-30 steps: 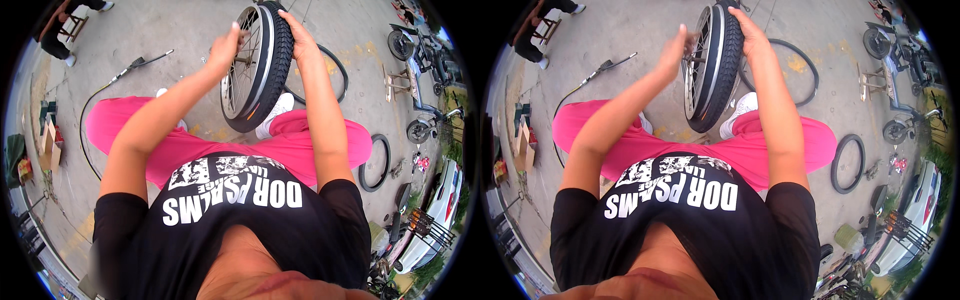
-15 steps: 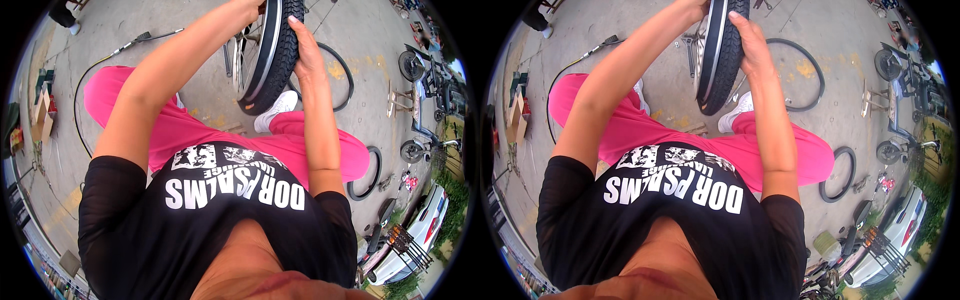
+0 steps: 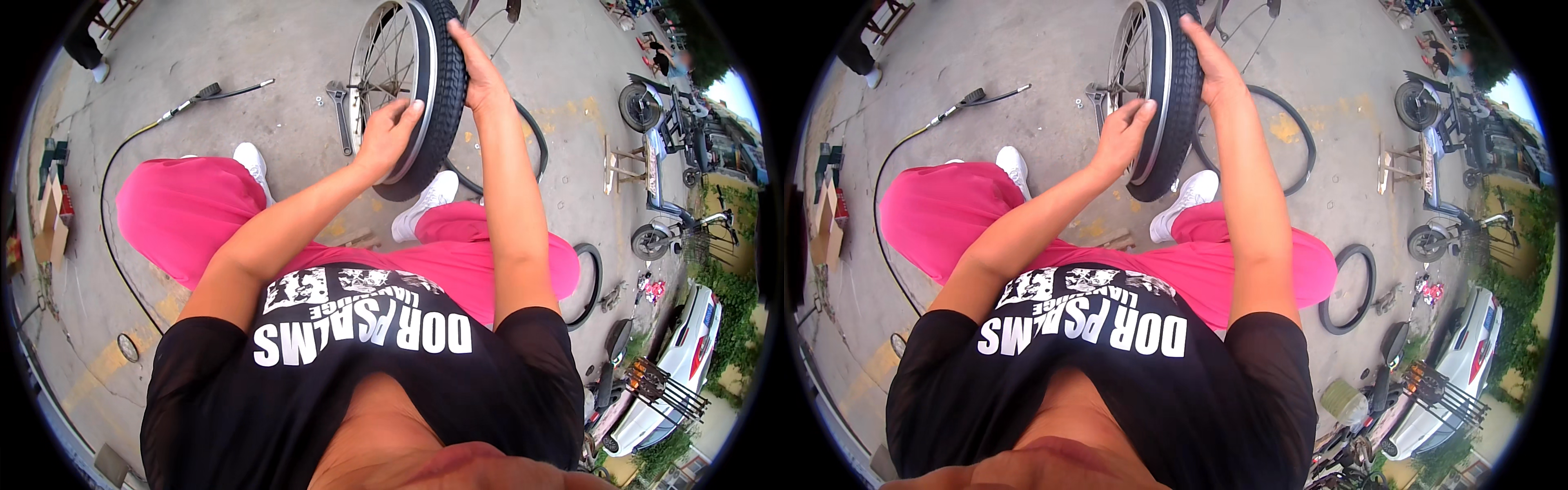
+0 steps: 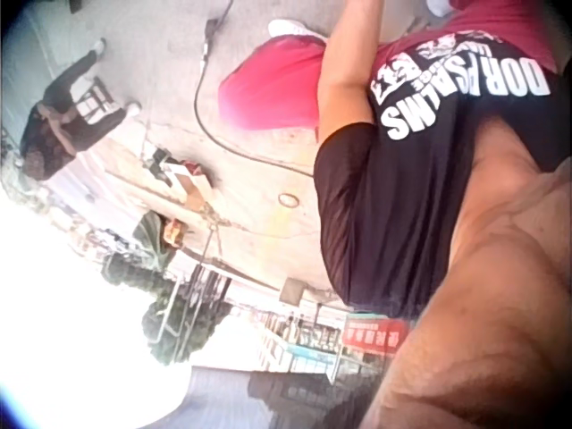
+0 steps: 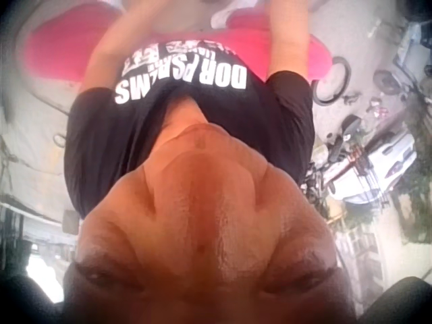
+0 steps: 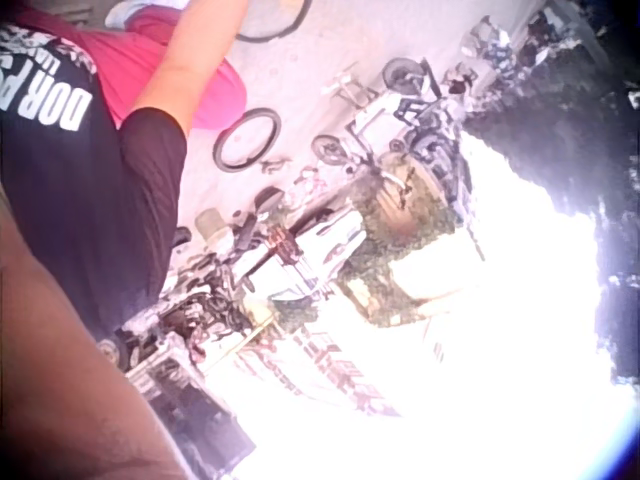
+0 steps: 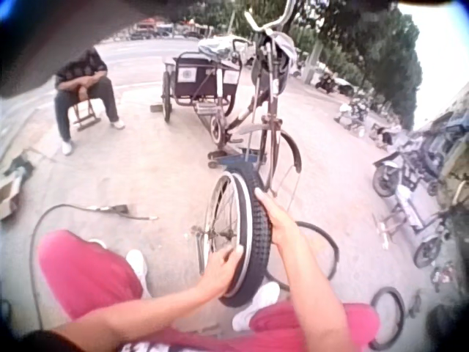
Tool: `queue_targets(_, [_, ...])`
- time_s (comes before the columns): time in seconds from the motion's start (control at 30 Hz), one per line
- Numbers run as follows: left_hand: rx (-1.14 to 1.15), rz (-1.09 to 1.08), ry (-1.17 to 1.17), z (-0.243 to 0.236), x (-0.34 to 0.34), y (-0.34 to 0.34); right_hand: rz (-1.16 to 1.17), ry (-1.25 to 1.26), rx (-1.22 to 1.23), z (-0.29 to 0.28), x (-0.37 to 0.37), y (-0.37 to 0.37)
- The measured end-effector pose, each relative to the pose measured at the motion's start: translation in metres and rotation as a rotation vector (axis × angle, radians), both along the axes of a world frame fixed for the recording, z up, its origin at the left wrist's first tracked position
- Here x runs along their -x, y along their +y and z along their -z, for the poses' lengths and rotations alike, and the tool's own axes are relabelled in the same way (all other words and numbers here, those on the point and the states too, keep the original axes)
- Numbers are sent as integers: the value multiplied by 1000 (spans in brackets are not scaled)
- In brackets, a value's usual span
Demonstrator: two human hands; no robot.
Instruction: The person removes the old tire and inner tube from a bicycle wheel using a tire lever, then installs a new tire and inner tube onto the wheel rim.
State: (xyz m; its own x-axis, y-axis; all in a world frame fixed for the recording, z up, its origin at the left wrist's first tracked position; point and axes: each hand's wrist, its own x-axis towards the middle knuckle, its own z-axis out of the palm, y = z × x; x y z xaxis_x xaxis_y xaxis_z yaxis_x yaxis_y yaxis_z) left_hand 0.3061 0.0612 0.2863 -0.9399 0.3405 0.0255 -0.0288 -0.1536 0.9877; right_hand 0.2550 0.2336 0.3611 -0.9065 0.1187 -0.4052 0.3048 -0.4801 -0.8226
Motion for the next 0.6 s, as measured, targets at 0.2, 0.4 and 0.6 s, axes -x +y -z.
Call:
queue_targets(0.2, [-89,-58,-246,0,64,-5,-197,-109,-70,-27,-46,-18])
queue_targets(0.4, [-13,39,-343,-24,81,6,-51,-71,-5,-29,-21,-29])
queue_targets(0.6, [28,-27,-52,-36,85,14,35,-26,-116,-16,-3,-38])
